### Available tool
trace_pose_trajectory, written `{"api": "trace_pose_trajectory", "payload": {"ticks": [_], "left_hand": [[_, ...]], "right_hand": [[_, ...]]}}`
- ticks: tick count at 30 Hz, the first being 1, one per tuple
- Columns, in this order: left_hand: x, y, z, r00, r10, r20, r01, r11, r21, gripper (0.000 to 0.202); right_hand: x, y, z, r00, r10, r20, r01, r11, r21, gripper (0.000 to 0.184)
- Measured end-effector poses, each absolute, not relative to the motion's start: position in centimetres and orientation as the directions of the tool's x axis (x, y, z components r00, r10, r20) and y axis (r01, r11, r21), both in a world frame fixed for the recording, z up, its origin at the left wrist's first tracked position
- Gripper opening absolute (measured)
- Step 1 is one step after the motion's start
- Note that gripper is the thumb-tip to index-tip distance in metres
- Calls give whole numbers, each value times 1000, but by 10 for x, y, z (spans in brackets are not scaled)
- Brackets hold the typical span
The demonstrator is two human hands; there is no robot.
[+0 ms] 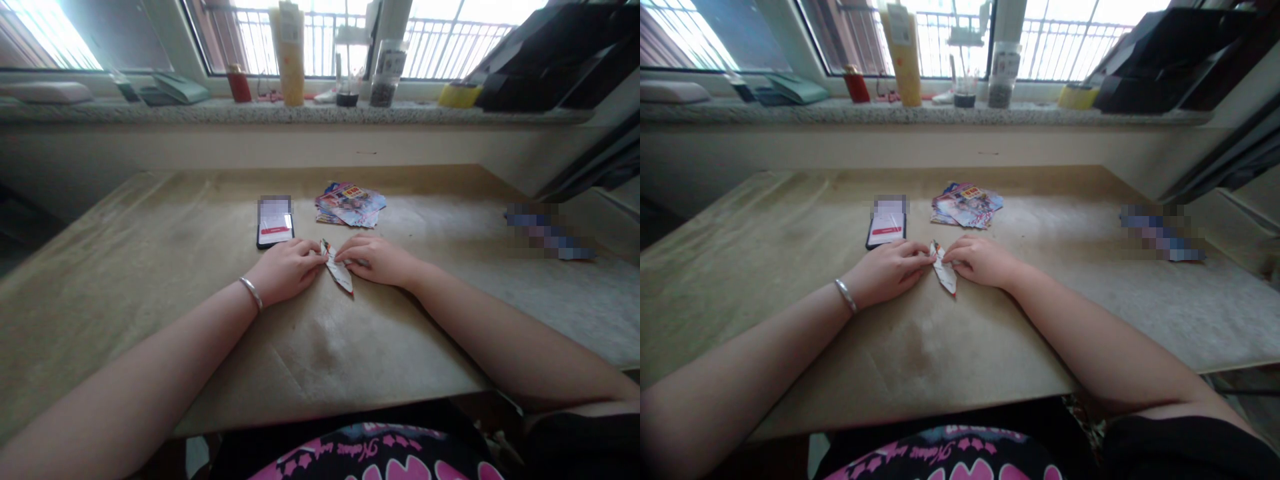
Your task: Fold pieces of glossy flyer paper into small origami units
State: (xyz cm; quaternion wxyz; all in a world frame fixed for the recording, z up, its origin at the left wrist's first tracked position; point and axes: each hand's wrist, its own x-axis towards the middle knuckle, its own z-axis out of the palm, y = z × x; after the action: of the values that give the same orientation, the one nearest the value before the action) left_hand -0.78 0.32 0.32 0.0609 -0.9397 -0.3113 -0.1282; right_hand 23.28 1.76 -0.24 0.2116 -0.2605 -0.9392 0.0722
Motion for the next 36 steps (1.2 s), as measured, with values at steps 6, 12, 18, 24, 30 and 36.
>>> {"api": "trace_pose_trajectory", "payload": {"ticks": [6, 12, 18, 24, 30, 36], "left_hand": [[-4, -2, 7, 769, 595, 234, 620, -783, -46, 38], [-4, -1, 5, 767, 604, 214, 622, -783, -20, 40], [-6, 6, -2, 763, 596, 248, 609, -793, 31, 40], [-5, 10, -3, 794, 516, 321, 530, -847, 48, 29], [-1, 7, 2, 802, 479, 357, 503, -864, 28, 18], [-2, 8, 2, 784, 521, 338, 516, -849, 113, 15]], "right_hand": [[233, 16, 0, -800, 517, 305, 496, 856, -149, 24], [232, 16, -4, -807, 498, 317, 514, 857, -39, 23], [231, 15, -1, -859, 451, 244, 493, 855, 158, 23], [229, 14, 3, -890, 422, 172, 455, 847, 277, 23], [230, 18, -2, -883, 399, 247, 453, 864, 222, 24], [231, 17, -1, -896, 390, 212, 434, 871, 229, 22]]}}
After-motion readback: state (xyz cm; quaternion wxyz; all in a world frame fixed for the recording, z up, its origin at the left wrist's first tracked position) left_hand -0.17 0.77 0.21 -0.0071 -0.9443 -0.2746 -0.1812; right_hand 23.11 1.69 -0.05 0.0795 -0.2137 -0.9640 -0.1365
